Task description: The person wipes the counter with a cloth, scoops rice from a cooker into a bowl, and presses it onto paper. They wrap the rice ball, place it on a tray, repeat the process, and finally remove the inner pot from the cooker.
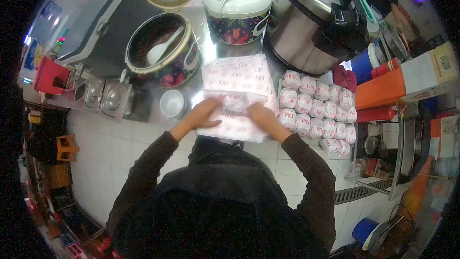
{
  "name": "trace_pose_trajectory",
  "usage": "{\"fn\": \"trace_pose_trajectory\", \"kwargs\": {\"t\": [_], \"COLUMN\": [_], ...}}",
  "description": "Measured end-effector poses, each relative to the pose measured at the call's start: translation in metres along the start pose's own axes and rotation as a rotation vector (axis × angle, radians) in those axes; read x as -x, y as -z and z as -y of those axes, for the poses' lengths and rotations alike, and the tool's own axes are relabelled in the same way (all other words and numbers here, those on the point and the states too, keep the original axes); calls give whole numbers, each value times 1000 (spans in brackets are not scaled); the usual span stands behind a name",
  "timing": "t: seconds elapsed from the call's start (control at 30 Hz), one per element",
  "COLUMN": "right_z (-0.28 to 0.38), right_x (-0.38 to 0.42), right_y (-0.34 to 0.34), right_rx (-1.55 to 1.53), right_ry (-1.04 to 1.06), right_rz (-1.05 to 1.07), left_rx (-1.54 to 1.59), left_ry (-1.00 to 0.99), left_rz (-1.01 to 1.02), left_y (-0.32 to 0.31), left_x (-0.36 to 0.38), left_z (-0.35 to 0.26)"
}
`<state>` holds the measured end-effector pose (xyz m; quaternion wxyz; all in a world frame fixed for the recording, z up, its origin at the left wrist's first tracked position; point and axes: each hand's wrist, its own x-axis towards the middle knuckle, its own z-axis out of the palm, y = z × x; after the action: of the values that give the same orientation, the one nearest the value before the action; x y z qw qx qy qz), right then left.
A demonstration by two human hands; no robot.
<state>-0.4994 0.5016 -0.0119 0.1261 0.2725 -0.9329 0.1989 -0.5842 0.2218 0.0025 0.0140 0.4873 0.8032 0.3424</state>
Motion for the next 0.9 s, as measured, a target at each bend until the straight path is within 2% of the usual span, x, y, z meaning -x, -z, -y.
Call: {"fn": "trace_pose_trajectory", "kwargs": {"t": [0.07,0.13,0.3,0.37,0.47,0.5,0.53,0.57,0.6,0.63,0.67,0.73,0.77,0.87,0.9], "right_z": [-9,-15,-17,-25,-24,-26,-37,-30,-18,-11,-7,-18,-26,-12,-8], "right_x": [9,2,-22,-38,-67,-72,-75,-77,-77,-83,-87,-83,-83,-66,-58], "right_y": [-10,-11,-10,-12,-15,-16,-37,-31,-20,-4,8,1,-3,5,1], "right_rx": [6,-32,-217,-225,-56,4,95,256,415,439,455,275,180,-53,-54], "right_ry": [-31,-84,-545,-692,-771,-756,-740,-645,-543,-517,-484,-514,-517,-574,-541], "right_rz": [-3,-3,81,122,221,291,284,191,108,169,234,329,373,157,34], "left_rx": [15,-12,-43,28,1,-12,-151,-139,-216,-298,-397,-601,-563,-200,-130], "left_ry": [97,71,93,191,292,398,393,576,440,479,332,62,-2,128,89], "left_rz": [-11,-31,-60,-52,50,60,79,52,69,6,46,122,136,168,106], "left_y": [-4,-6,-15,-14,-13,-15,-14,-8,-16,-14,-16,-7,1,-9,-3], "left_x": [-2,-6,-16,-24,-42,-51,-59,-73,-72,-82,-91,-96,-96,-75,-64], "left_z": [1,2,10,11,23,25,27,14,34,14,15,16,8,36,26]}}
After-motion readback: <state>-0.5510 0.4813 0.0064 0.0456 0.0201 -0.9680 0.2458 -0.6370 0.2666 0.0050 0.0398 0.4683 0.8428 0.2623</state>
